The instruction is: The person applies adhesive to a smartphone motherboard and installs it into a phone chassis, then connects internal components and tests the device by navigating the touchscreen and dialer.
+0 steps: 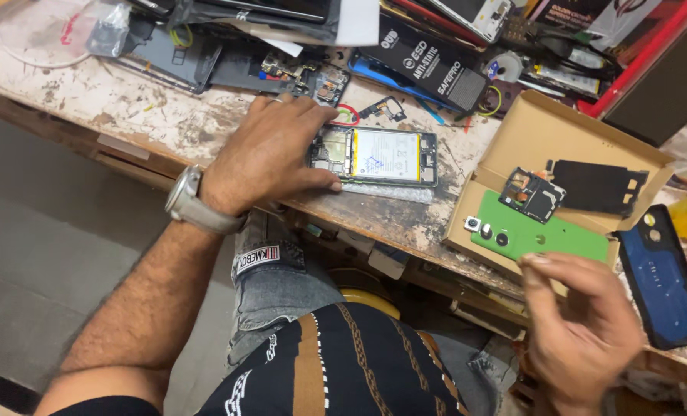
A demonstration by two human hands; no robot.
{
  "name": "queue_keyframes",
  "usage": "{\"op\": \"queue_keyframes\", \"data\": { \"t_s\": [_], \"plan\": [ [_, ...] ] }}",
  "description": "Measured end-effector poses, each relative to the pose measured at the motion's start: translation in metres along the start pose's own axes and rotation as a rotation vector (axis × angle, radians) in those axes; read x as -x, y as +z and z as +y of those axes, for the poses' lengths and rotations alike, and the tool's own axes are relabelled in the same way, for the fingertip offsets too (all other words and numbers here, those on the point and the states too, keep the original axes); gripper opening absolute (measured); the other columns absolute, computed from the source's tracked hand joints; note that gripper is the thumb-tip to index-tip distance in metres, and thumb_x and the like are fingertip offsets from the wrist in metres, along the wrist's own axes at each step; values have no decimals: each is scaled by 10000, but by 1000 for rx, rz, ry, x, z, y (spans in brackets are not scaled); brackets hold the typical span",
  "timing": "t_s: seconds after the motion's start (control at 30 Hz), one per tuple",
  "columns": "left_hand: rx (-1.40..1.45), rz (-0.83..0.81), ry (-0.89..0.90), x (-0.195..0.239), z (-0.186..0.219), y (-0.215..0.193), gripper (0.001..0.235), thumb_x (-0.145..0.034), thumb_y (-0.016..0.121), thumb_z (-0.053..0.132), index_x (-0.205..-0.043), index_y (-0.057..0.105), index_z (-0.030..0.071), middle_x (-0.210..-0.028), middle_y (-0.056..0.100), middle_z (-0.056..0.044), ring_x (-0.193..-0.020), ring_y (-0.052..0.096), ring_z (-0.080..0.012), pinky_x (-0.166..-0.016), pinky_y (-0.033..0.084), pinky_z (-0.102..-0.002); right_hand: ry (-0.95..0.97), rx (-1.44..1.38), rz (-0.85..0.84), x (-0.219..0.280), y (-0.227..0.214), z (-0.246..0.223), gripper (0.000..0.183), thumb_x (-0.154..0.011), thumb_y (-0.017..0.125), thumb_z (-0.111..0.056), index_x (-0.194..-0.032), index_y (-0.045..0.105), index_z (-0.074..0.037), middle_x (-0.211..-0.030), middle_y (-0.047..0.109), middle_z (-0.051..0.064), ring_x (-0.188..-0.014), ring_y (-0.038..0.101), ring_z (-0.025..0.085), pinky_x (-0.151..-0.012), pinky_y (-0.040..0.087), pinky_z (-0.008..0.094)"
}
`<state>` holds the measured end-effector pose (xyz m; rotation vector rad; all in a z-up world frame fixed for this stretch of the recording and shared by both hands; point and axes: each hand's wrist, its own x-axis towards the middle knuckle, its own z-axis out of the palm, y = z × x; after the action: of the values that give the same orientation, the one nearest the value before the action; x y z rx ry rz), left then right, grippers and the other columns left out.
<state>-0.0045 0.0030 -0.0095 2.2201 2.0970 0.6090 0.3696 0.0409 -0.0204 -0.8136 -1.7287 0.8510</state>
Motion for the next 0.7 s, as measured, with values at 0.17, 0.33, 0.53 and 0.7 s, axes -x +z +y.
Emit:
{"op": "queue_keyframes", "data": {
  "t_s": [0.17, 0.33, 0.53, 0.7],
  "plan": [
    [129, -81, -74, -3, -5, 0, 940, -569, 937, 570, -1258, 585, 36, -1143, 596, -142, -1136, 507, -302, -1005, 318, -466, -3, -64, -136, -15, 29, -12, 188, -971, 702, 133, -1116, 649, 25, -1097, 687, 110, -1041, 693, 150, -968, 575, 256],
    [190, -250, -267, -4, -4, 2, 958, -585, 945, 561, -1285, 493, 88, -1192, 612, -135, -1181, 488, -280, -1047, 364, -473, 3, -76, -181, -27, 46, -13, 189, -967, 686, 123, -1126, 661, 24, -1115, 708, 104, -1058, 697, 153, -968, 575, 264],
    [461, -78, -256, 1, -5, 12, 978, -676, 947, 386, -1397, 361, 82, -1324, 610, -188, -1161, 617, -338, -1028, 476, -517, -212, 105, -151, -39, 54, -15, 181, -959, 726, 116, -1103, 668, 24, -1070, 660, 101, -1005, 637, 123, -902, 543, 232],
    [834, 124, -274, 11, -6, 23, 869, -817, 807, 191, -1510, 294, 88, -1305, 636, -179, -1104, 703, -242, -920, 605, -375, -156, -30, -132, -43, 58, -19, 161, -1016, 716, 90, -1154, 676, 17, -1110, 655, 95, -1010, 648, 123, -892, 572, 237]
  ]
}}
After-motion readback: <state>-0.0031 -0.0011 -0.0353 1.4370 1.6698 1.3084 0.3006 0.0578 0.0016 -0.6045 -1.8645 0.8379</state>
